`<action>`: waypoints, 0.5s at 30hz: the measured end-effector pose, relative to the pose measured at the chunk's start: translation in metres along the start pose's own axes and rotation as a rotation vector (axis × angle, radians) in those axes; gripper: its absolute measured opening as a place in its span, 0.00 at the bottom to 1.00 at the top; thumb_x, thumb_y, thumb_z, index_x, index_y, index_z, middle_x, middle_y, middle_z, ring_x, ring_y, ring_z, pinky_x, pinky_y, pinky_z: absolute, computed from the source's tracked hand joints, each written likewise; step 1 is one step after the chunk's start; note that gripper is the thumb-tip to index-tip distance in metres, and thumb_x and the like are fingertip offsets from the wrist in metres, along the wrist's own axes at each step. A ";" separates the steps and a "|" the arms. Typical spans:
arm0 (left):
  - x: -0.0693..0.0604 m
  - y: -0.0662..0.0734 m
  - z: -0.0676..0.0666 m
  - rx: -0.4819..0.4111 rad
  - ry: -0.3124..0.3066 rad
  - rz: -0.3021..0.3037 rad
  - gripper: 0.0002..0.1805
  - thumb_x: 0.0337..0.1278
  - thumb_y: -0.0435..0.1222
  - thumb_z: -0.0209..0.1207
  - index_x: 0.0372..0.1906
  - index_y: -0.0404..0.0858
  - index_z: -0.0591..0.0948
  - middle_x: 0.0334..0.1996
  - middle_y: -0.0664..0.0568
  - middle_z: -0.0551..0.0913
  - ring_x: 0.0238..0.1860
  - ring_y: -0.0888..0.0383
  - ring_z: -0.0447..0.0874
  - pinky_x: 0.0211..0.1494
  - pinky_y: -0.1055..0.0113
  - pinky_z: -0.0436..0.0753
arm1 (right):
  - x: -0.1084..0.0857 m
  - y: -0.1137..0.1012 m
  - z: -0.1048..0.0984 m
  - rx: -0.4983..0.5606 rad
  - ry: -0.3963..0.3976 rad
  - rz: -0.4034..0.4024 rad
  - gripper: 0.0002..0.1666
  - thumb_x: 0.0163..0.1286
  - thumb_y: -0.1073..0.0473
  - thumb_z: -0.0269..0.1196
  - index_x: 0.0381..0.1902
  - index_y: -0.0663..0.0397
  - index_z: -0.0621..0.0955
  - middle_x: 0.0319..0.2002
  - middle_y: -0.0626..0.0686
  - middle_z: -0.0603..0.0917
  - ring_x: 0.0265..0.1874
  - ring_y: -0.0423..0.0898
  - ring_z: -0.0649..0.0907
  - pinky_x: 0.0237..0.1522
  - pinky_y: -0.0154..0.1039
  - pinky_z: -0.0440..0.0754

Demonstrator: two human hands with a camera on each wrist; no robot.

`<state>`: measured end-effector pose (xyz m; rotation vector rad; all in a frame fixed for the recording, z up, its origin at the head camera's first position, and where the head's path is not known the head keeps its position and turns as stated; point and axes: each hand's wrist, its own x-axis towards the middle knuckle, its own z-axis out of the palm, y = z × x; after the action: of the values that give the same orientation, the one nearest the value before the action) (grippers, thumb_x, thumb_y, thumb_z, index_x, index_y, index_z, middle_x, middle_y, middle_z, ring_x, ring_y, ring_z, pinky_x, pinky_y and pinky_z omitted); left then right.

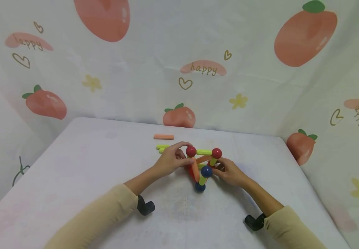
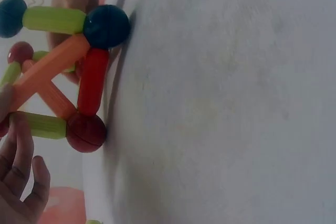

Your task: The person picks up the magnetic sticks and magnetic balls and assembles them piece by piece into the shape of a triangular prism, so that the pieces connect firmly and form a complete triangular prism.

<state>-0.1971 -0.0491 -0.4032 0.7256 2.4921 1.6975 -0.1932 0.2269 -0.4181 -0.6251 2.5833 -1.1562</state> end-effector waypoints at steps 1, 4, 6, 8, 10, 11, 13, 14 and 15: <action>0.001 0.000 0.000 0.029 0.010 0.014 0.30 0.55 0.41 0.72 0.63 0.43 0.76 0.24 0.55 0.81 0.27 0.58 0.79 0.30 0.67 0.81 | 0.000 0.000 0.000 0.002 0.000 0.002 0.22 0.70 0.58 0.65 0.59 0.59 0.77 0.55 0.58 0.80 0.44 0.49 0.81 0.45 0.39 0.81; 0.001 0.001 -0.001 0.091 0.012 0.045 0.30 0.53 0.42 0.73 0.61 0.43 0.77 0.25 0.57 0.81 0.28 0.59 0.78 0.30 0.67 0.81 | -0.001 -0.001 0.000 0.005 0.002 0.008 0.22 0.70 0.58 0.65 0.59 0.58 0.77 0.55 0.58 0.80 0.45 0.50 0.81 0.45 0.40 0.81; 0.000 -0.001 -0.006 0.107 -0.001 0.056 0.31 0.52 0.40 0.73 0.62 0.43 0.76 0.28 0.57 0.82 0.30 0.59 0.79 0.32 0.67 0.82 | 0.000 -0.001 0.001 0.004 0.003 0.010 0.22 0.70 0.58 0.65 0.59 0.58 0.77 0.55 0.58 0.80 0.45 0.50 0.81 0.45 0.40 0.81; -0.001 -0.005 -0.013 0.119 -0.008 0.056 0.31 0.52 0.37 0.73 0.63 0.42 0.76 0.31 0.54 0.84 0.32 0.59 0.81 0.36 0.66 0.83 | 0.000 -0.001 0.001 0.001 0.005 0.006 0.21 0.70 0.58 0.65 0.59 0.58 0.77 0.55 0.58 0.80 0.45 0.50 0.81 0.45 0.40 0.81; -0.002 -0.012 -0.022 0.126 0.010 0.043 0.31 0.53 0.33 0.72 0.63 0.40 0.76 0.35 0.50 0.86 0.36 0.57 0.82 0.40 0.65 0.84 | 0.000 0.000 0.001 -0.003 0.007 0.004 0.21 0.70 0.58 0.65 0.58 0.58 0.77 0.55 0.58 0.80 0.45 0.50 0.81 0.45 0.39 0.81; -0.003 -0.016 -0.027 0.130 0.026 0.027 0.30 0.53 0.31 0.71 0.63 0.39 0.76 0.38 0.48 0.86 0.39 0.56 0.83 0.43 0.64 0.85 | 0.000 0.000 0.001 -0.005 0.009 0.003 0.21 0.70 0.58 0.65 0.58 0.58 0.77 0.55 0.58 0.80 0.45 0.50 0.81 0.45 0.39 0.81; -0.004 -0.024 -0.036 0.130 0.069 -0.018 0.29 0.54 0.28 0.70 0.63 0.37 0.76 0.42 0.45 0.87 0.42 0.53 0.83 0.47 0.60 0.85 | -0.001 0.000 0.001 -0.010 0.010 0.000 0.21 0.70 0.58 0.65 0.58 0.58 0.77 0.55 0.58 0.80 0.45 0.50 0.81 0.45 0.39 0.81; -0.004 -0.028 -0.041 0.131 0.089 -0.043 0.29 0.54 0.28 0.69 0.62 0.36 0.76 0.43 0.44 0.87 0.44 0.51 0.84 0.49 0.58 0.84 | -0.001 0.000 0.001 -0.012 0.011 0.000 0.21 0.70 0.58 0.65 0.59 0.58 0.77 0.55 0.58 0.80 0.45 0.50 0.81 0.45 0.39 0.81; -0.005 -0.032 -0.045 0.135 0.107 -0.067 0.28 0.54 0.28 0.69 0.62 0.35 0.77 0.44 0.44 0.87 0.45 0.50 0.84 0.50 0.57 0.84 | -0.001 0.000 0.001 -0.013 0.011 0.000 0.21 0.70 0.58 0.65 0.58 0.57 0.77 0.55 0.58 0.80 0.45 0.50 0.81 0.46 0.39 0.81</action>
<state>-0.2168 -0.0993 -0.4143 0.5669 2.6919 1.5997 -0.1917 0.2265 -0.4185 -0.6232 2.6016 -1.1472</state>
